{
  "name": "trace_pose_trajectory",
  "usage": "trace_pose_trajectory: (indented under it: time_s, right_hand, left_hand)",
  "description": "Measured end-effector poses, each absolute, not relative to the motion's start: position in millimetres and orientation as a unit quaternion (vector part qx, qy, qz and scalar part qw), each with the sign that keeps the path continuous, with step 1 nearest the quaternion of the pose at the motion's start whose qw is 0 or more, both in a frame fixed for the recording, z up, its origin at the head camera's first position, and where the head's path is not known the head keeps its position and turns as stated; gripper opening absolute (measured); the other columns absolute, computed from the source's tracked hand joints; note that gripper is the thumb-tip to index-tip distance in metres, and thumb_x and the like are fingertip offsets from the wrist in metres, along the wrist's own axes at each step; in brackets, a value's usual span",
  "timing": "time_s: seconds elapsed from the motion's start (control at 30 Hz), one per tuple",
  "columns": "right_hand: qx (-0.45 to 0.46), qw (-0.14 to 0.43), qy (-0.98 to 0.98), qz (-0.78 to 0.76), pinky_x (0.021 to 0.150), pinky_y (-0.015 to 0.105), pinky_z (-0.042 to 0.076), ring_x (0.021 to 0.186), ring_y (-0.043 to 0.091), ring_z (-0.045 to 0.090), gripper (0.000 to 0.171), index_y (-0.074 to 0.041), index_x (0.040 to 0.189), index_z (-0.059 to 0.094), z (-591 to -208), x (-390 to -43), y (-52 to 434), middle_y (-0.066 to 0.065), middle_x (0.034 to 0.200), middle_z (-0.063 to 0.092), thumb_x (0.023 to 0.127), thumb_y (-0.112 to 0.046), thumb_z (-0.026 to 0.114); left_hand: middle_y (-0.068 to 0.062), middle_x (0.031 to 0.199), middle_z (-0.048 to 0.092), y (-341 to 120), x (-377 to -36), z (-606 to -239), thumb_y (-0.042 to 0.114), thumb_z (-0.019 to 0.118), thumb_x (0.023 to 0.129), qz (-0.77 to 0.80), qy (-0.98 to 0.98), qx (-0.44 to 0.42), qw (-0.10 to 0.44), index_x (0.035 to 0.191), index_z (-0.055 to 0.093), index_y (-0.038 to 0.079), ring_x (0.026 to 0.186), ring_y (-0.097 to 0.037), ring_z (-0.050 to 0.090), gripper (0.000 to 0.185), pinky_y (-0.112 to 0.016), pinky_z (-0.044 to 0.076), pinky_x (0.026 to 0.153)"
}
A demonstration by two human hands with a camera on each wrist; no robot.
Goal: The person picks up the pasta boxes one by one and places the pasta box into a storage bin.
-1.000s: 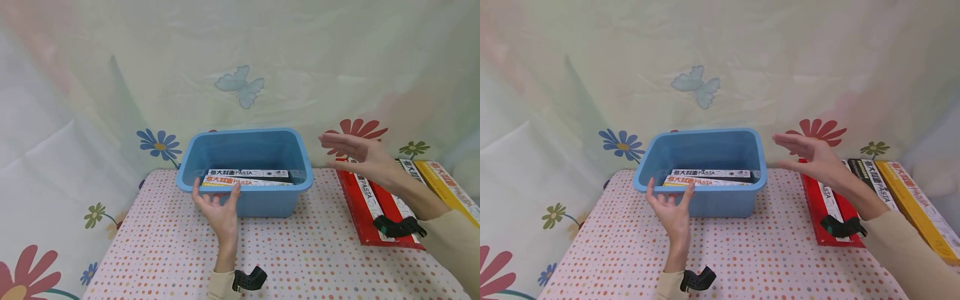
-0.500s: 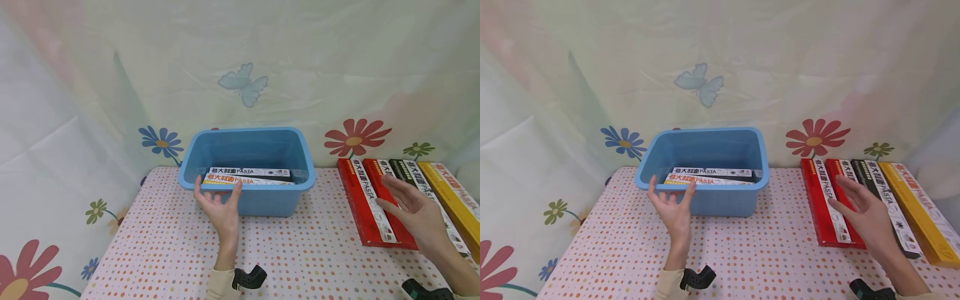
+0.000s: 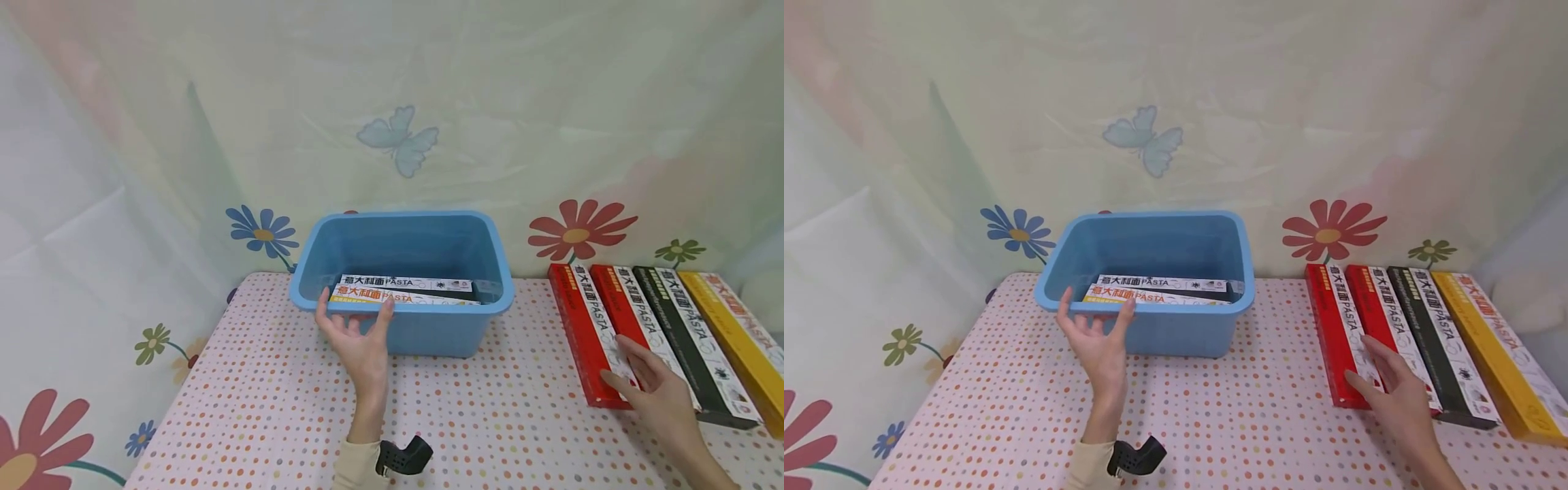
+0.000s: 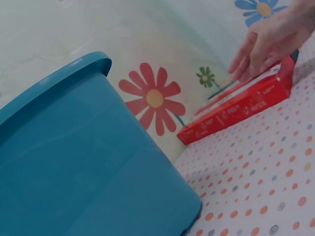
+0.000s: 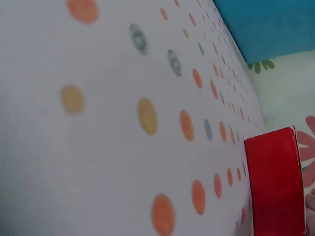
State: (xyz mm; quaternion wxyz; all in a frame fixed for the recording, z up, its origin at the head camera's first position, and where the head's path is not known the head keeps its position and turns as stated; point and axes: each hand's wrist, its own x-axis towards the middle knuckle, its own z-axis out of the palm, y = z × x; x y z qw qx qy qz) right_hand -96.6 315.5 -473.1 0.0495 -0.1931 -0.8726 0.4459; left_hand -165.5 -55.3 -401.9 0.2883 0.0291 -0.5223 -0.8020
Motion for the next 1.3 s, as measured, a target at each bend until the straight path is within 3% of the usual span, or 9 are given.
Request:
trace_pose_trajectory:
  time_s: [0.13, 0.3, 0.5, 0.63, 0.73, 0.8, 0.9, 1.03, 1.3]
  right_hand:
    - [-0.186, 0.057, -0.876, 0.441, 0.093, -0.006, 0.028, 0.150, 0.028, 0.017, 0.077, -0.019, 0.157, 0.018, -475, -96, 313, 0.017, 0.161, 0.021, 0.096, -0.038, 0.061]
    - [-0.191, 0.043, -0.881, 0.431, 0.089, -0.002, 0.037, 0.146, 0.039, 0.021, 0.080, -0.014, 0.157, 0.018, -471, -100, 314, 0.022, 0.159, 0.024, 0.095, -0.036, 0.063]
    - [-0.217, 0.028, -0.869, 0.443, 0.084, 0.006, 0.047, 0.141, 0.042, 0.031, 0.081, -0.016, 0.157, 0.019, -472, -102, 319, 0.022, 0.158, 0.027, 0.094, -0.041, 0.063]
    - [-0.230, 0.024, -0.864, 0.448, 0.090, 0.012, 0.046, 0.142, 0.041, 0.030, 0.085, -0.014, 0.157, 0.018, -470, -101, 314, 0.020, 0.159, 0.025, 0.092, -0.045, 0.064]
    - [-0.221, 0.020, -0.876, 0.429, 0.103, 0.032, 0.046, 0.142, 0.044, 0.026, 0.095, -0.008, 0.157, 0.012, -465, -100, 307, 0.024, 0.159, 0.021, 0.090, -0.047, 0.067]
    - [-0.213, 0.018, -0.888, 0.407, 0.107, 0.052, 0.042, 0.140, 0.048, 0.024, 0.101, -0.006, 0.157, 0.008, -462, -100, 302, 0.028, 0.158, 0.018, 0.087, -0.046, 0.070]
    - [-0.191, 0.023, -0.909, 0.369, 0.098, 0.072, 0.037, 0.132, 0.052, 0.023, 0.106, -0.002, 0.156, 0.009, -459, -100, 296, 0.034, 0.154, 0.018, 0.083, -0.039, 0.076]
    - [-0.172, 0.037, -0.925, 0.336, 0.095, 0.075, 0.035, 0.126, 0.052, 0.023, 0.101, 0.001, 0.154, 0.016, -459, -100, 293, 0.037, 0.148, 0.022, 0.081, -0.029, 0.079]
    - [-0.172, 0.039, -0.931, 0.319, 0.095, 0.074, 0.036, 0.126, 0.053, 0.026, 0.097, 0.002, 0.152, 0.022, -459, -98, 292, 0.036, 0.148, 0.025, 0.079, -0.026, 0.079]
  left_hand:
    - [-0.009, 0.133, 0.048, -55, -165, -403, 0.008, 0.084, 0.076, -0.804, -0.519, 0.025, 0.288, 0.148, 0.024, 0.027, 0.091, -0.022, 0.053, 0.096, -0.037, 0.061, 0.077]
    - [-0.009, 0.132, 0.048, -55, -166, -403, 0.007, 0.083, 0.076, -0.803, -0.520, 0.021, 0.290, 0.148, 0.023, 0.026, 0.090, -0.022, 0.053, 0.095, -0.037, 0.061, 0.077]
    - [-0.009, 0.132, 0.047, -55, -165, -403, 0.010, 0.084, 0.076, -0.794, -0.533, 0.025, 0.293, 0.148, 0.024, 0.027, 0.088, -0.022, 0.052, 0.095, -0.035, 0.061, 0.073]
    - [-0.011, 0.131, 0.046, -56, -165, -402, 0.012, 0.084, 0.076, -0.788, -0.540, 0.031, 0.293, 0.148, 0.025, 0.027, 0.087, -0.023, 0.052, 0.095, -0.034, 0.060, 0.072]
    - [-0.011, 0.130, 0.047, -56, -164, -402, 0.011, 0.084, 0.076, -0.789, -0.540, 0.029, 0.292, 0.148, 0.025, 0.027, 0.088, -0.023, 0.053, 0.094, -0.034, 0.060, 0.072]
    - [-0.011, 0.129, 0.047, -56, -164, -402, 0.009, 0.084, 0.076, -0.790, -0.539, 0.027, 0.292, 0.148, 0.025, 0.026, 0.088, -0.023, 0.053, 0.094, -0.034, 0.061, 0.073]
    - [-0.011, 0.125, 0.049, -57, -164, -402, 0.008, 0.083, 0.076, -0.790, -0.537, 0.025, 0.295, 0.147, 0.025, 0.026, 0.087, -0.023, 0.054, 0.094, -0.035, 0.061, 0.073]
    - [-0.012, 0.123, 0.050, -56, -164, -402, 0.008, 0.083, 0.076, -0.790, -0.537, 0.020, 0.297, 0.147, 0.025, 0.025, 0.087, -0.023, 0.054, 0.093, -0.036, 0.061, 0.074]
    - [-0.013, 0.124, 0.049, -55, -163, -398, 0.009, 0.084, 0.076, -0.793, -0.531, 0.028, 0.296, 0.147, 0.026, 0.025, 0.086, -0.022, 0.053, 0.093, -0.036, 0.061, 0.073]
